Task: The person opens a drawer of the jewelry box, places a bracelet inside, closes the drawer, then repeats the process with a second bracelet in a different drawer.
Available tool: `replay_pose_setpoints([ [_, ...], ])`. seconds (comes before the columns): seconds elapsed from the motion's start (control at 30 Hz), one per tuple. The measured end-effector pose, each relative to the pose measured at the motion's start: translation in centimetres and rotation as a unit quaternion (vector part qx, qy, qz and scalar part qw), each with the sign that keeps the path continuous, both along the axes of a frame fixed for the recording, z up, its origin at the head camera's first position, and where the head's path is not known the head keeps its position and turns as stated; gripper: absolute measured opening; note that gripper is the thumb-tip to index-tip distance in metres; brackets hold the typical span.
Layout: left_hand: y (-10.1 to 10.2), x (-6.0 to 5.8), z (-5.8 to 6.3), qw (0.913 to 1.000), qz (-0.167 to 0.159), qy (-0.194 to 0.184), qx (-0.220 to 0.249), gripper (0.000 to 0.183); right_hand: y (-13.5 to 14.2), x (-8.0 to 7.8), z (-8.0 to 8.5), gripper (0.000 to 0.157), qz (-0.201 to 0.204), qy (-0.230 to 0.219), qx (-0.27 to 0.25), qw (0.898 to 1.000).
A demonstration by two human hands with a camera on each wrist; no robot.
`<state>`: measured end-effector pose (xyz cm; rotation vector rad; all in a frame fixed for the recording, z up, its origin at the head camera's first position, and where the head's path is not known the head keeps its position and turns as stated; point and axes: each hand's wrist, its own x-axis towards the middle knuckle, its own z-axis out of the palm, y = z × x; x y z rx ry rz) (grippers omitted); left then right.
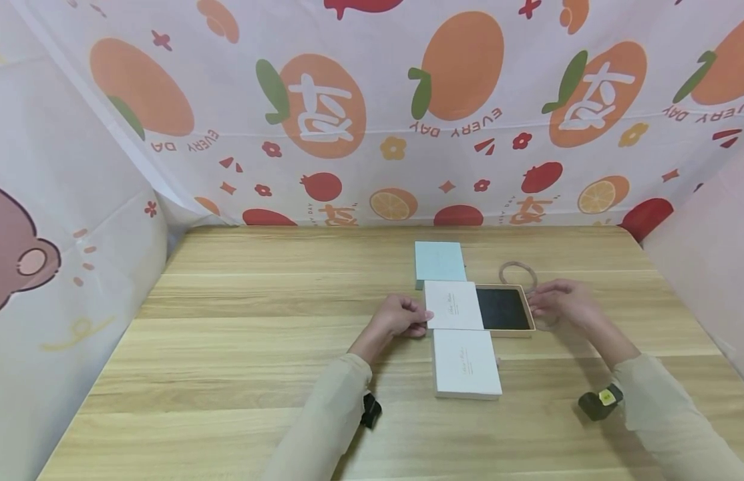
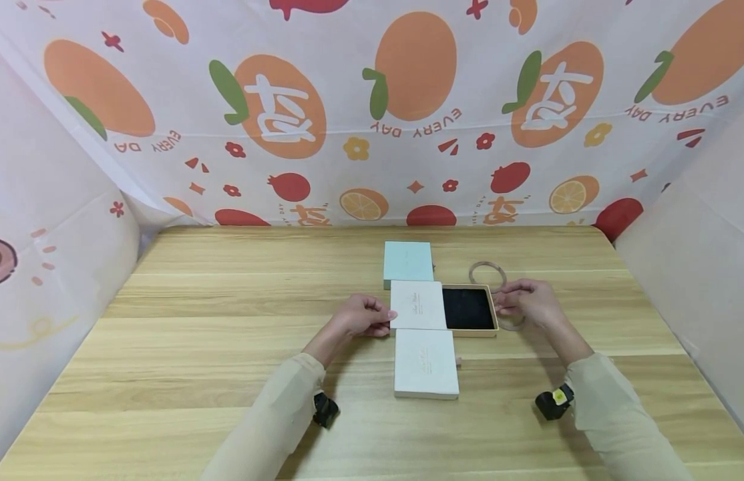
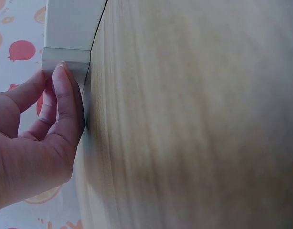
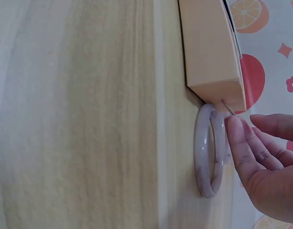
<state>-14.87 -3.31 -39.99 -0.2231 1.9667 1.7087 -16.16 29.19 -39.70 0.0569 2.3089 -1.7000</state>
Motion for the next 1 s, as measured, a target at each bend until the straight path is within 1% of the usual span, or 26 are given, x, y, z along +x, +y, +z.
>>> replay_pose_setpoints([
  [0.1,0.0,0.0,0.0,1.0000,0.001,0.000,0.000,0.011,0.4,0.0,0.4,0.040,-0.002,0.003,-0.009,1.000],
  [0.2,0.0,0.0,0.0,1.0000,0.001,0.001,-0.001,0.011,0.9,-0.1,0.6,0.042,-0.005,0.009,0.006,1.000],
  [0.33,0.0,0.0,-0.1,1.0000,-0.001,0.002,-0.003,0.011,1.6,-0.2,0.8,0.047,-0.012,0.014,0.005,1.000],
  [0.4,0.0,0.0,-0.1,1.0000,-0.002,0.001,-0.004,0.011,1.9,-0.3,0.9,0.049,-0.019,0.014,-0.014,1.000],
  [0.53,0.0,-0.1,-0.2,1.0000,-0.004,0.001,-0.005,0.012,2.6,-0.4,0.8,0.049,-0.031,0.024,-0.035,0.999],
  [0.63,0.0,-0.1,-0.2,1.0000,-0.004,0.002,-0.004,0.011,3.3,-0.5,0.6,0.045,-0.037,0.037,-0.034,0.998],
  [0.67,0.0,0.0,-0.2,1.0000,-0.003,0.003,-0.003,0.011,3.5,-0.5,0.6,0.042,-0.048,0.035,-0.046,0.997],
  [0.77,0.0,0.0,-0.2,1.0000,-0.003,0.005,-0.002,0.011,3.9,-0.6,0.5,0.042,-0.056,0.041,-0.023,0.997],
  [0.87,0.0,0.1,-0.2,1.0000,-0.002,0.006,-0.002,0.011,4.2,-0.7,0.4,0.049,-0.060,0.032,-0.001,0.998],
  [0.9,0.0,0.1,-0.2,1.0000,-0.002,0.005,-0.002,0.012,4.2,-0.7,0.4,0.053,-0.053,0.032,0.017,0.998],
  [1.0,0.0,0.1,-0.2,1.0000,-0.002,0.003,-0.002,0.011,4.3,-0.6,0.2,0.056,-0.056,0.023,0.024,0.998],
])
